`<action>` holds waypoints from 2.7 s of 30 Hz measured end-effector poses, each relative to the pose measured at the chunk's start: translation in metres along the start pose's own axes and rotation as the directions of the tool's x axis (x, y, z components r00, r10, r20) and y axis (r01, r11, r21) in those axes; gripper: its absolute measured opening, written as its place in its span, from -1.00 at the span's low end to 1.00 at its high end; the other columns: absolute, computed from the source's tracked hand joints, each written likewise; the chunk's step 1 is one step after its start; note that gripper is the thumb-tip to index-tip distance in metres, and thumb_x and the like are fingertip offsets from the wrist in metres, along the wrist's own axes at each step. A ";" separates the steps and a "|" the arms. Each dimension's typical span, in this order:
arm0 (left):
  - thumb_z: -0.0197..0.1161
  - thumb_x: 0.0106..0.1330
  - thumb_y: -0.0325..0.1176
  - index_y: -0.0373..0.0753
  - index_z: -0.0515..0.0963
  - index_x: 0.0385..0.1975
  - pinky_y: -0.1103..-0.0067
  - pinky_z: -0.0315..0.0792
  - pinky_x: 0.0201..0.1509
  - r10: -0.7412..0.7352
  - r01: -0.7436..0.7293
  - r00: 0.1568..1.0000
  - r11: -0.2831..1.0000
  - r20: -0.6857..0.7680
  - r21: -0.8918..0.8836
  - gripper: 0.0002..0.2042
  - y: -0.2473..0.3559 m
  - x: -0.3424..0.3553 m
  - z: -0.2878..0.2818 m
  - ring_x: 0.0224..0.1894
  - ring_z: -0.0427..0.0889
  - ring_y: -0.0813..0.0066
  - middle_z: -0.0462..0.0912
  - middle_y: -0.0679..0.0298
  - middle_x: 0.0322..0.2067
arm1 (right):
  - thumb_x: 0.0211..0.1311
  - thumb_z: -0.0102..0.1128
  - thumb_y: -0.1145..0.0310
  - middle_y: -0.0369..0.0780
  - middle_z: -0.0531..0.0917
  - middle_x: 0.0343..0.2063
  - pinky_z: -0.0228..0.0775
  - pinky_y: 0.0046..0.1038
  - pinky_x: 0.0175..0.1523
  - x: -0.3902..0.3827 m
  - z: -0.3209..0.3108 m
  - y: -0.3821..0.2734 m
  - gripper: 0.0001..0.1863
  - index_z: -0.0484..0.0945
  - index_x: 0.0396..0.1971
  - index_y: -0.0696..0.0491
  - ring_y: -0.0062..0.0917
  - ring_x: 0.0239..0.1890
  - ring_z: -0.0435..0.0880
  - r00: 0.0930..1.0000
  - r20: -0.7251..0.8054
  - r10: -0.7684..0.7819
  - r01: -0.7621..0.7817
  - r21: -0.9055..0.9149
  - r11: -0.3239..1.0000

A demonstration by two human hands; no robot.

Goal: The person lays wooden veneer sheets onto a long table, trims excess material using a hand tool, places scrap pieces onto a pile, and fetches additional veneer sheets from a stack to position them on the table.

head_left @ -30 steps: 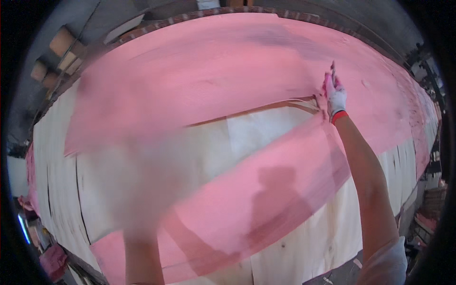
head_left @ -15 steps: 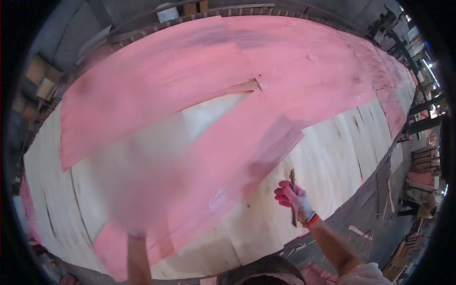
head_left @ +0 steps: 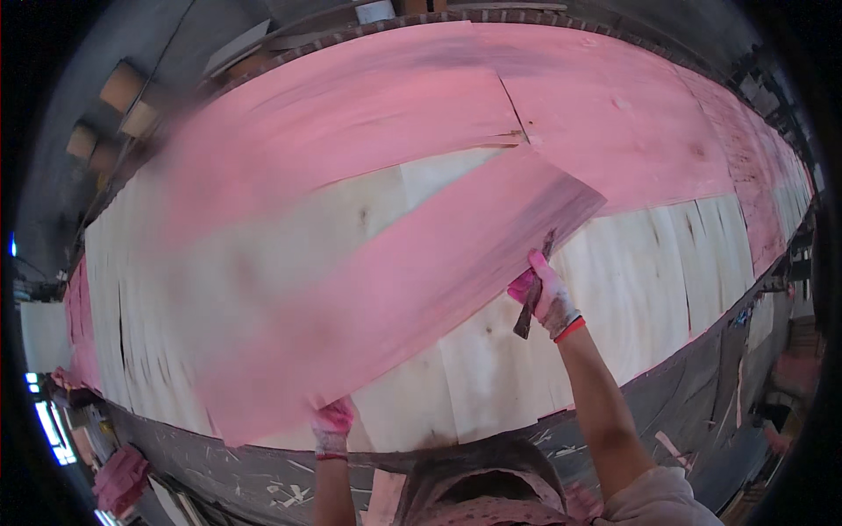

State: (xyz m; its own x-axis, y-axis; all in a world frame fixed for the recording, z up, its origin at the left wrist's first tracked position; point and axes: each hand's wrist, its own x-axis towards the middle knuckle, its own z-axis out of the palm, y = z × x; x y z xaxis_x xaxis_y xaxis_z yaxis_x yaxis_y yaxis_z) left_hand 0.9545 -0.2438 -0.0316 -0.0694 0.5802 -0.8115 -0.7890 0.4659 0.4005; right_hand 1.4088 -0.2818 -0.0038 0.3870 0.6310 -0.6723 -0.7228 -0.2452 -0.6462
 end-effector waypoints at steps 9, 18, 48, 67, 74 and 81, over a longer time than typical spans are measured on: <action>0.25 0.16 -0.16 -0.23 0.51 -0.11 0.61 0.28 -0.68 0.440 -0.509 0.852 0.575 0.282 0.640 -0.63 0.063 0.020 -0.010 -0.69 0.47 0.59 0.64 0.29 -0.26 | 0.17 0.20 0.17 -0.32 0.61 -0.30 0.45 -0.43 -0.24 0.034 0.004 0.036 -0.70 0.46 -0.12 -0.11 -0.50 -0.34 0.60 0.979 -0.200 -0.028 0.071 0.212 0.975; 0.09 0.18 -0.17 -0.24 0.36 0.15 0.67 0.34 -0.55 0.395 -0.561 0.818 0.710 0.417 0.426 -0.48 0.162 0.144 0.099 -0.43 0.52 0.64 0.50 0.32 0.02 | 0.14 0.21 0.14 -0.33 0.58 -0.34 0.45 -0.36 -0.20 0.077 0.047 0.068 -0.70 0.47 -0.16 -0.08 -0.46 -0.28 0.57 0.997 -0.071 0.015 0.007 0.302 0.953; -0.06 0.32 0.17 -0.14 0.40 0.08 0.74 0.39 -0.45 0.151 -0.374 0.917 0.646 0.369 0.665 -0.45 0.158 0.276 0.071 -0.34 0.45 0.74 0.49 0.45 -0.05 | 0.13 0.23 0.08 -0.13 0.61 -0.49 0.50 -0.36 -0.54 0.101 0.053 0.084 -0.60 0.40 -0.21 0.05 -0.40 -0.55 0.64 0.986 -0.153 0.064 -0.068 -0.025 0.997; -0.13 0.28 0.27 -0.11 0.22 0.20 0.47 0.53 -0.17 0.103 -0.177 0.984 0.694 0.147 0.698 -0.34 0.142 0.235 0.086 -0.03 0.46 0.49 0.37 0.28 0.13 | 0.11 0.25 0.04 -0.19 0.63 -0.56 0.40 -0.44 -0.61 0.098 0.065 0.088 -0.62 0.41 -0.29 0.02 -0.44 -0.62 0.60 0.969 -0.245 0.031 -0.059 -0.109 0.992; 0.38 -0.20 0.23 -0.48 -0.13 0.28 0.15 -0.27 0.40 0.040 -0.694 0.657 -0.359 0.753 0.624 0.19 -0.013 0.076 0.048 0.38 -0.17 -0.01 -0.09 -0.15 0.31 | 0.10 0.24 -0.01 -0.22 0.63 -0.51 0.46 -0.45 -0.53 0.093 0.062 0.084 -0.60 0.44 -0.26 -0.01 -0.46 -0.54 0.63 0.976 -0.216 0.032 -0.062 -0.132 0.989; 0.32 -0.33 0.32 -0.50 -0.27 0.29 0.19 -0.51 0.40 -0.152 -0.485 0.817 -0.702 0.556 0.522 0.33 -0.059 0.038 0.037 0.38 -0.45 -0.16 -0.35 -0.22 0.33 | 0.24 0.10 0.10 -0.23 0.51 -0.55 0.35 -0.46 -0.57 0.095 0.075 0.090 -0.74 0.40 -0.27 -0.03 -0.51 -0.59 0.49 0.981 -0.185 0.063 -0.080 -0.084 0.993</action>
State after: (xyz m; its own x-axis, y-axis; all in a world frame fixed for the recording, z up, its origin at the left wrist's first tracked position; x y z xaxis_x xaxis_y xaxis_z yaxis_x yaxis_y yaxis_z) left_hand 1.0213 -0.2245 -0.0702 0.4026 0.7745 -0.4880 0.9058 -0.2600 0.3345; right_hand 1.3375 -0.1889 -0.0993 0.4397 0.4674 -0.7669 -0.7004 -0.3561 -0.6185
